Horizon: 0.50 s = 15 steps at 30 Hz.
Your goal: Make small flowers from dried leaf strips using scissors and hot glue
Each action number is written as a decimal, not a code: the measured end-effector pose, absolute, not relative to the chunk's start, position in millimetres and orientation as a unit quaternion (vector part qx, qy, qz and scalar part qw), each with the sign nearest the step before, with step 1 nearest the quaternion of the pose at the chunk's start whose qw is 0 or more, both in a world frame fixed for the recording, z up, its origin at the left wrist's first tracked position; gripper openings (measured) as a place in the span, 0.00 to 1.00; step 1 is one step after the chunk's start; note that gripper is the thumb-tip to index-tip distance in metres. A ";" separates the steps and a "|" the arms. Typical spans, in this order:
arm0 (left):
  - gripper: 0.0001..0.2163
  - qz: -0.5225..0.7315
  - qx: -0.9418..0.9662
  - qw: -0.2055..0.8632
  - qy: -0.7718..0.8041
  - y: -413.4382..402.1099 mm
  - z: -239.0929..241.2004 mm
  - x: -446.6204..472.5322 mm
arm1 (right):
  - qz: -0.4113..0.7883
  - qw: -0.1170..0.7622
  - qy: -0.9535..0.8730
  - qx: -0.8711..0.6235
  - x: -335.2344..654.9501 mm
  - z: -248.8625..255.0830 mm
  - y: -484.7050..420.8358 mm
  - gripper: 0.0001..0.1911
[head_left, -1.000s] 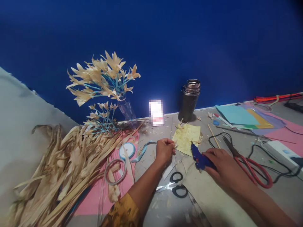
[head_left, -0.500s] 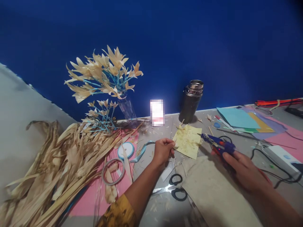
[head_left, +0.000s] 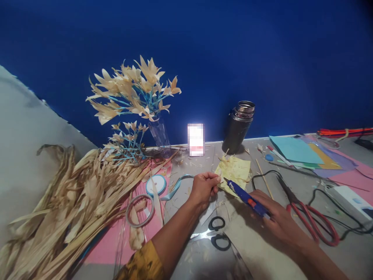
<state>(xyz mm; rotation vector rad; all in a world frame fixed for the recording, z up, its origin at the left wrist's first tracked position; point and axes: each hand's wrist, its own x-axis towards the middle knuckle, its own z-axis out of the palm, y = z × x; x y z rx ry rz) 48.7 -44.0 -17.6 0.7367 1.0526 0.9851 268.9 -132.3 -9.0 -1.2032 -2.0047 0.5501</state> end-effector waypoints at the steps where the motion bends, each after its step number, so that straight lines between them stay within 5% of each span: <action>1: 0.13 0.442 0.329 0.691 0.468 -44.2 -17.5 49.1 | 0.209 0.354 -0.784 -0.466 270.6 -12.5 -132.3 0.12; 15: 0.14 0.458 0.353 0.673 0.462 -46.5 -14.6 49.8 | 0.202 0.359 -0.773 -0.481 278.5 -18.6 -139.0 0.12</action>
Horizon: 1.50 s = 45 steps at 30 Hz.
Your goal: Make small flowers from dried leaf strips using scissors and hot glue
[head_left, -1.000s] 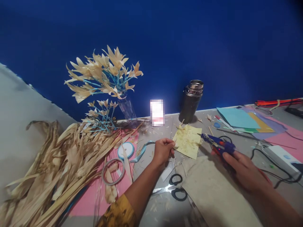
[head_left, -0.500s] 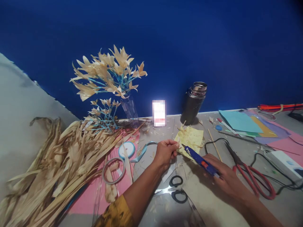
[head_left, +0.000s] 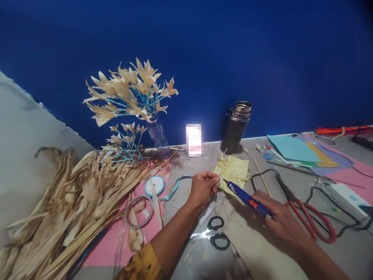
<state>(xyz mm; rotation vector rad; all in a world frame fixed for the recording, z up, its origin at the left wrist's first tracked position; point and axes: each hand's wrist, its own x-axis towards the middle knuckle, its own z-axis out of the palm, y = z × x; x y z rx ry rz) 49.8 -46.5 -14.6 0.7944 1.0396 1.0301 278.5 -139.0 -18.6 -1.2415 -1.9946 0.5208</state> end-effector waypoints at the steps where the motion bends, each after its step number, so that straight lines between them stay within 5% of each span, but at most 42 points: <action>1: 0.14 0.458 0.355 0.672 0.461 -46.6 -14.6 50.0 | 0.194 0.366 -0.772 -0.483 278.3 -18.4 -139.2 0.12; 21: 0.15 0.458 0.358 0.671 0.460 -45.6 -18.5 50.3 | 0.178 0.384 -0.759 -0.495 268.7 -5.8 -141.7 0.04; 38: 0.14 0.467 0.346 0.670 0.463 -46.0 -17.6 51.4 | 0.136 0.387 -0.780 -0.472 272.3 -11.0 -143.6 0.10; 45: 0.16 0.469 0.330 0.683 0.452 -47.7 -14.1 50.1 | 0.126 0.304 -0.784 -0.525 279.8 -19.9 -136.6 0.12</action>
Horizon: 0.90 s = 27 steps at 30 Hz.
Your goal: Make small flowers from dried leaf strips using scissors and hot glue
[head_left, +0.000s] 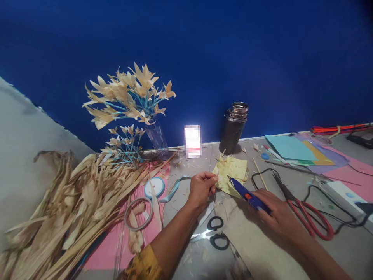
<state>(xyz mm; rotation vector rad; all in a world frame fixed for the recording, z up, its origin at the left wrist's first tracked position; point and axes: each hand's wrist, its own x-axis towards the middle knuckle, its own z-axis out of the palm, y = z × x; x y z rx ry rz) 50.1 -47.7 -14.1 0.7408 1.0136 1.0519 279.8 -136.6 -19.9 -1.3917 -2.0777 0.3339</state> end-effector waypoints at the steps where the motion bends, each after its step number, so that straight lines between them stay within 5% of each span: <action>1: 0.16 0.469 0.325 0.688 0.449 -48.1 -13.6 50.0 | 0.121 0.284 -0.790 -0.530 282.0 -19.6 -135.7 0.12; 7: 0.20 0.457 0.279 0.730 0.424 -51.2 -11.2 52.0 | 0.081 0.168 -0.827 -0.530 298.5 -21.3 -133.8 0.19; 9: 0.21 0.452 0.261 0.745 0.415 -53.4 -10.0 53.1 | 0.032 0.181 -0.837 -0.515 299.2 -20.4 -133.5 0.23; 15: 0.23 0.437 0.223 0.779 0.391 -65.2 -5.6 61.4 | -0.111 0.298 -0.820 -0.475 250.3 3.3 -123.6 0.09; 27: 0.20 0.446 0.205 0.797 0.352 -77.3 3.0 63.1 | -0.182 0.311 -0.820 -0.446 214.5 19.5 -110.7 0.11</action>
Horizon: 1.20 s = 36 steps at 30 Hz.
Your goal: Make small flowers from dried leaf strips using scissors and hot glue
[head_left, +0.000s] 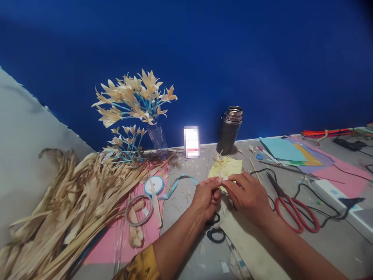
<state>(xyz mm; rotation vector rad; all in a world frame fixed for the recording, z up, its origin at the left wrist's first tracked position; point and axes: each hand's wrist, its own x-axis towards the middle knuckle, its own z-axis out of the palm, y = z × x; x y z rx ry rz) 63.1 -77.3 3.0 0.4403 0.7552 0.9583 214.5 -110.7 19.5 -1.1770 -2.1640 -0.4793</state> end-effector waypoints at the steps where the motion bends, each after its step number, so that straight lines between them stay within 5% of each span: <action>1: 0.20 0.445 0.203 0.799 0.350 -77.7 4.2 63.2 | -0.185 0.310 -0.819 -0.446 215.2 20.1 -111.3 0.11; 11: 0.19 0.431 0.192 0.811 0.345 -80.8 12.7 63.8 | -0.141 0.411 -0.778 -0.453 220.8 20.4 -110.8 0.08; 15: 0.18 0.410 0.194 0.818 0.353 -83.4 13.6 64.6 | 0.031 0.532 -0.658 -0.531 221.7 25.7 -109.2 0.06; 21: 0.18 0.406 0.224 0.808 0.363 -84.3 10.1 67.4 | 0.299 0.558 -0.509 -0.583 218.4 28.4 -106.6 0.12; 36: 0.18 0.424 0.242 0.781 0.388 -82.6 5.7 69.0 | 0.278 0.536 -0.533 -0.593 213.8 23.8 -104.9 0.15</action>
